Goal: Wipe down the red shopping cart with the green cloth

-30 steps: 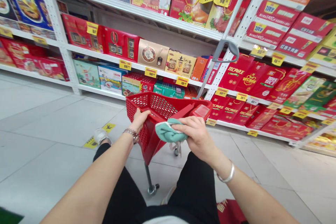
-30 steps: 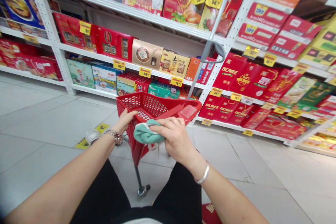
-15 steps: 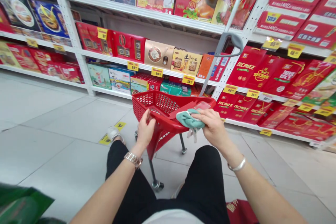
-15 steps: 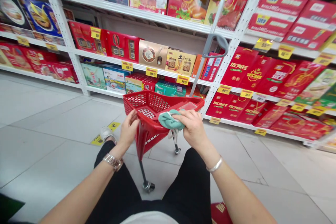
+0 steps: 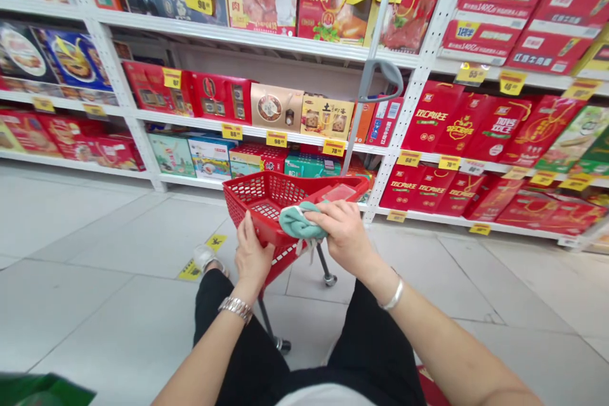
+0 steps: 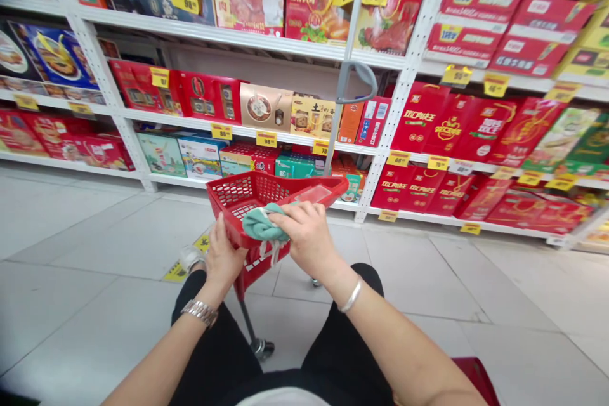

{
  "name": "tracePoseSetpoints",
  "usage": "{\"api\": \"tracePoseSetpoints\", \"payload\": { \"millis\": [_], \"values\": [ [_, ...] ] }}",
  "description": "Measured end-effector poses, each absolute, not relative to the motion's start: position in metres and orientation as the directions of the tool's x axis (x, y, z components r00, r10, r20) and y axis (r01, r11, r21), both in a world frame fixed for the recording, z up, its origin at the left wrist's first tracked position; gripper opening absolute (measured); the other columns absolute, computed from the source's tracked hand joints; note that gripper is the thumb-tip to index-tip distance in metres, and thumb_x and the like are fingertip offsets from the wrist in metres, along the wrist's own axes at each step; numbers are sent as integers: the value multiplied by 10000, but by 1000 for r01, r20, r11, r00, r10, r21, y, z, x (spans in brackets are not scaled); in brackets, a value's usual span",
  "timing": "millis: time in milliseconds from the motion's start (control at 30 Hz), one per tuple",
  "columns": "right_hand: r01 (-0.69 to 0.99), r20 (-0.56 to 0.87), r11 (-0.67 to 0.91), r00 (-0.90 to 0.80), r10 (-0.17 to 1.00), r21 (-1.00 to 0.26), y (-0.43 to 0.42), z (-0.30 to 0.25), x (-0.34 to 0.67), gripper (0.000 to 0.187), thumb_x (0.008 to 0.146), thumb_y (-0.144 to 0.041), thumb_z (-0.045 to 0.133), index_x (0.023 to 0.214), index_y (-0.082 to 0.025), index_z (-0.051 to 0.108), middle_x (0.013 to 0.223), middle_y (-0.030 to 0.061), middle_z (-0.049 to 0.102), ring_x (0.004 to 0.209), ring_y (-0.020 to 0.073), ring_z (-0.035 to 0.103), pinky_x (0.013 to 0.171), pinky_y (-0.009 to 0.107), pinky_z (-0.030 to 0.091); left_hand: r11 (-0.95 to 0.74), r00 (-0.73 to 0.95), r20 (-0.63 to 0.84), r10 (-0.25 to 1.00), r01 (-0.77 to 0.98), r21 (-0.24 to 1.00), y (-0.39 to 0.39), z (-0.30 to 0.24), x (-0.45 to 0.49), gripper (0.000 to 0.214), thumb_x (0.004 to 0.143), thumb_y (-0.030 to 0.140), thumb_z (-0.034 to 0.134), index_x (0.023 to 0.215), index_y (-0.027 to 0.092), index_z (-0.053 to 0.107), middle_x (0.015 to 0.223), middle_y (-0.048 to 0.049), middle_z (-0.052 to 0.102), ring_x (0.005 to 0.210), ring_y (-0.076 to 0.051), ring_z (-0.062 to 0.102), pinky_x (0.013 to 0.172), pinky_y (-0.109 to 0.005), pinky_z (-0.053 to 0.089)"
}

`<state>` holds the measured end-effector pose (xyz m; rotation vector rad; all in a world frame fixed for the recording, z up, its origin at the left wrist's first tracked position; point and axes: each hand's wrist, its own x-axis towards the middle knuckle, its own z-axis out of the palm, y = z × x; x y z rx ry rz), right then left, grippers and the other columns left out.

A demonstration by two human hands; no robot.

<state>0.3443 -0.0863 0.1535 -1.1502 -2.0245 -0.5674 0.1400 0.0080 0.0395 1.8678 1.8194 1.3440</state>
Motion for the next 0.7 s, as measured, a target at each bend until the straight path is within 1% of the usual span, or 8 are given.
{"api": "tracePoseSetpoints", "payload": {
  "millis": [67, 167, 233, 267, 400, 533, 600, 700],
  "values": [
    [856, 778, 515, -357, 517, 50, -87, 152, 341, 389, 985, -51, 563, 1233, -280, 755, 1229, 34, 791, 1041, 220, 609, 859, 391, 348, -190, -167, 391, 905, 664, 723, 7, 38, 130, 959, 813, 214, 690, 1684, 188, 289, 1552, -264, 569, 1205, -382, 725, 979, -514, 595],
    [851, 792, 523, -352, 499, 48, -83, 148, 347, 397, 995, -45, 546, 1226, -291, 756, 1252, 23, 791, 1072, 212, 623, 885, 389, 351, -115, -130, 263, 956, 656, 746, 6, 39, 116, 991, 838, 253, 678, 1705, 155, 208, 1194, -198, 779, 974, -351, 785, 861, -469, 610],
    [860, 802, 511, -316, 506, 16, -75, 145, 357, 421, 991, -36, 532, 1215, -304, 766, 1259, 20, 792, 1090, 214, 633, 900, 389, 363, -98, -112, 231, 967, 669, 736, 6, 40, 107, 1020, 838, 273, 679, 1712, 139, 172, 1006, -137, 807, 868, -332, 786, 809, -441, 605],
    [867, 807, 499, -290, 514, -6, -69, 143, 364, 436, 984, -31, 526, 1212, -309, 773, 1265, 23, 790, 1102, 218, 637, 908, 390, 371, -98, -109, 232, 967, 677, 730, 6, 40, 103, 1030, 838, 286, 682, 1715, 136, 162, 971, -123, 806, 853, -328, 785, 800, -433, 603],
    [902, 805, 416, -161, 571, -114, -42, 136, 401, 481, 927, -17, 516, 1193, -300, 799, 1276, 55, 786, 1129, 247, 654, 932, 403, 417, -89, -121, 236, 964, 690, 718, 9, 44, 84, 1055, 845, 339, 697, 1723, 143, 146, 1071, -159, 809, 950, -347, 791, 827, -436, 597],
    [948, 776, 241, 9, 631, -207, -20, 134, 442, 494, 863, -13, 521, 1147, -284, 821, 1240, 80, 792, 1132, 277, 665, 918, 411, 446, -131, -83, 243, 966, 655, 744, 14, 46, 69, 1016, 849, 308, 696, 1715, 167, 183, 1122, -152, 808, 990, -331, 793, 847, -419, 596],
    [955, 770, 168, 85, 633, -244, -16, 135, 458, 502, 833, -2, 509, 1118, -265, 829, 1217, 91, 798, 1123, 286, 669, 900, 409, 457, -134, -81, 240, 968, 642, 755, 16, 46, 67, 982, 852, 300, 699, 1705, 186, 225, 1139, -148, 809, 1013, -329, 793, 863, -420, 599],
    [954, 793, 133, 140, 592, -268, -20, 137, 465, 512, 819, -2, 491, 1119, -245, 827, 1191, 98, 803, 1115, 293, 668, 902, 420, 466, -118, -98, 229, 968, 628, 769, 21, 45, 68, 960, 863, 318, 712, 1696, 188, 254, 1190, -169, 801, 1089, -350, 781, 914, -447, 599]
  ]
}}
